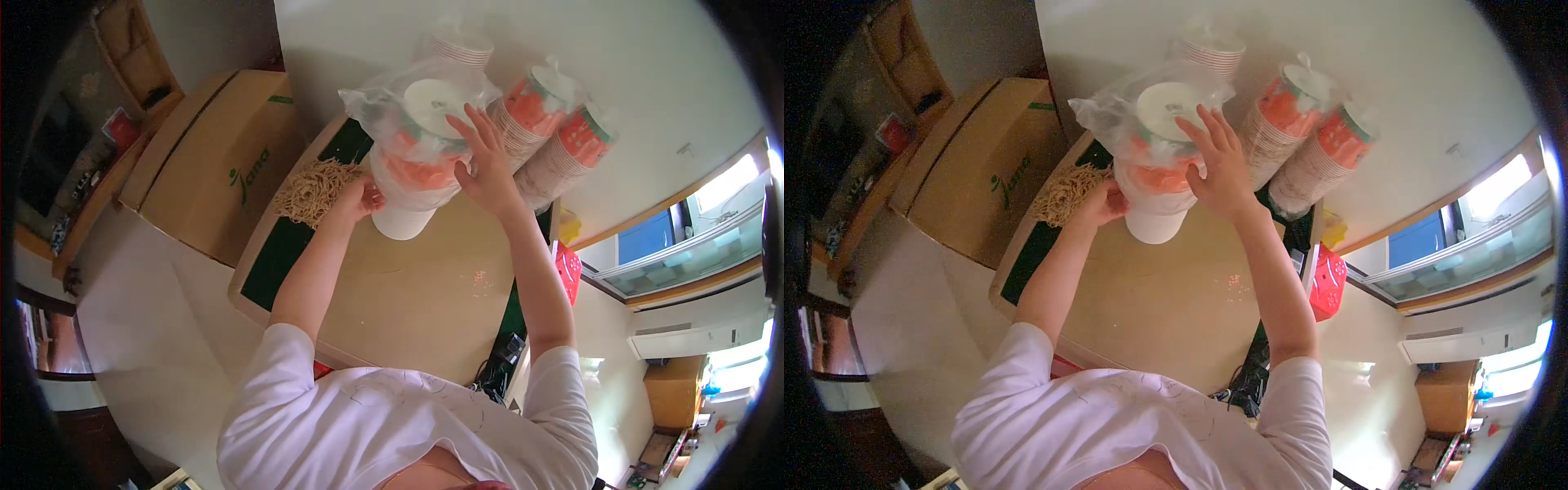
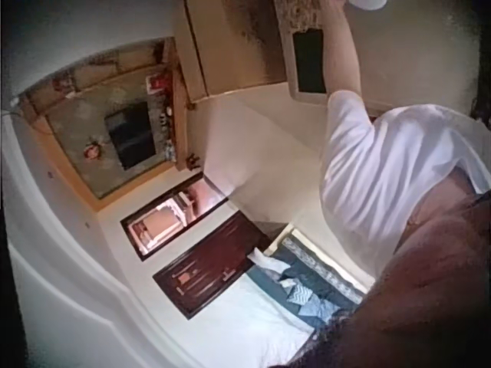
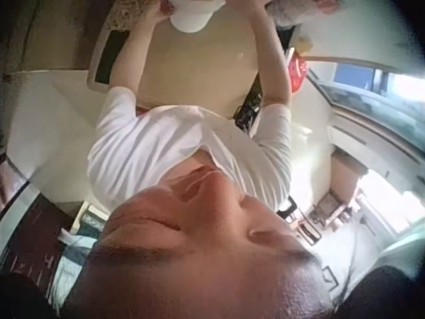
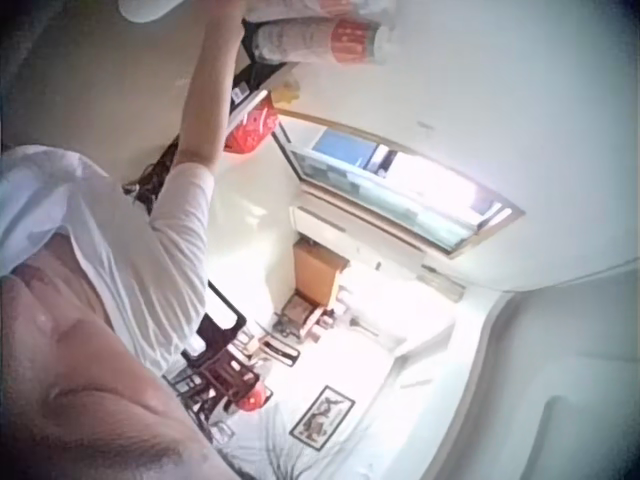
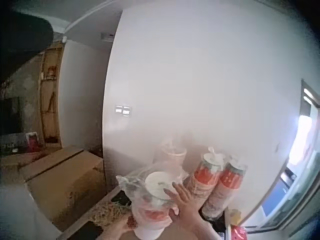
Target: The recorder is seen placing stacks of paper cups into plastic bags and securing the bags with rubber bands.
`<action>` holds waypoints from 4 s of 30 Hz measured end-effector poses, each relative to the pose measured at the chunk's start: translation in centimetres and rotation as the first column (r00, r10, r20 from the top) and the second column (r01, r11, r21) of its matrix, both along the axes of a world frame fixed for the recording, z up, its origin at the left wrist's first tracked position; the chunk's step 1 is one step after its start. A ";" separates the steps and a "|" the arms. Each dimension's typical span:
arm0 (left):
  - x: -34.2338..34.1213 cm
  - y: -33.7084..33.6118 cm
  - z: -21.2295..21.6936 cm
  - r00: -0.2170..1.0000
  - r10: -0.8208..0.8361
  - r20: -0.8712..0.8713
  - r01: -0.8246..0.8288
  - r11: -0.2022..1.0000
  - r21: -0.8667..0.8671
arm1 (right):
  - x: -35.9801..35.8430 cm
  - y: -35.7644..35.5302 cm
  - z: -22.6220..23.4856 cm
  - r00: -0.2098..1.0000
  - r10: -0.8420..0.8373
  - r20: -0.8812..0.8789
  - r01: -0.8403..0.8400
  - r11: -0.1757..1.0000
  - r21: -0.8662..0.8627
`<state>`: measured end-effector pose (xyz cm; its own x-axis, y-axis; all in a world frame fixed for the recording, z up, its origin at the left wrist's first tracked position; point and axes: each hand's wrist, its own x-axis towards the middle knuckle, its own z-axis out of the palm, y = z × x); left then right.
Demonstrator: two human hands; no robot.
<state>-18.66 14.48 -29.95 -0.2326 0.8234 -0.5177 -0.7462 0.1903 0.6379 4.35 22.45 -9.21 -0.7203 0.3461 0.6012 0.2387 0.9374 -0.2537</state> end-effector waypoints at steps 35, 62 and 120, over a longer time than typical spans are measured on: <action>16.3 -7.9 3.7 0.157 -0.005 -0.988 0.434 0.899 0.065 | 11.9 11.0 -4.0 0.465 -0.467 -0.753 -0.155 0.794 -0.588; 25.0 12.3 4.2 -0.284 0.313 -0.906 0.346 0.915 0.207 | 25.0 10.0 -26.4 0.600 -0.783 -0.164 -0.475 -0.183 -0.861; 27.8 21.1 -14.6 0.398 -0.132 -0.908 0.031 0.991 -0.131 | 29.8 24.9 -30.8 0.816 -0.171 0.552 0.493 0.706 -0.509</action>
<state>9.13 35.55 -44.55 -0.5418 0.8341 -0.1032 0.2936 0.3029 0.9067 34.10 47.36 -40.05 -0.5993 0.7808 -0.1766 0.7332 0.4469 -0.5125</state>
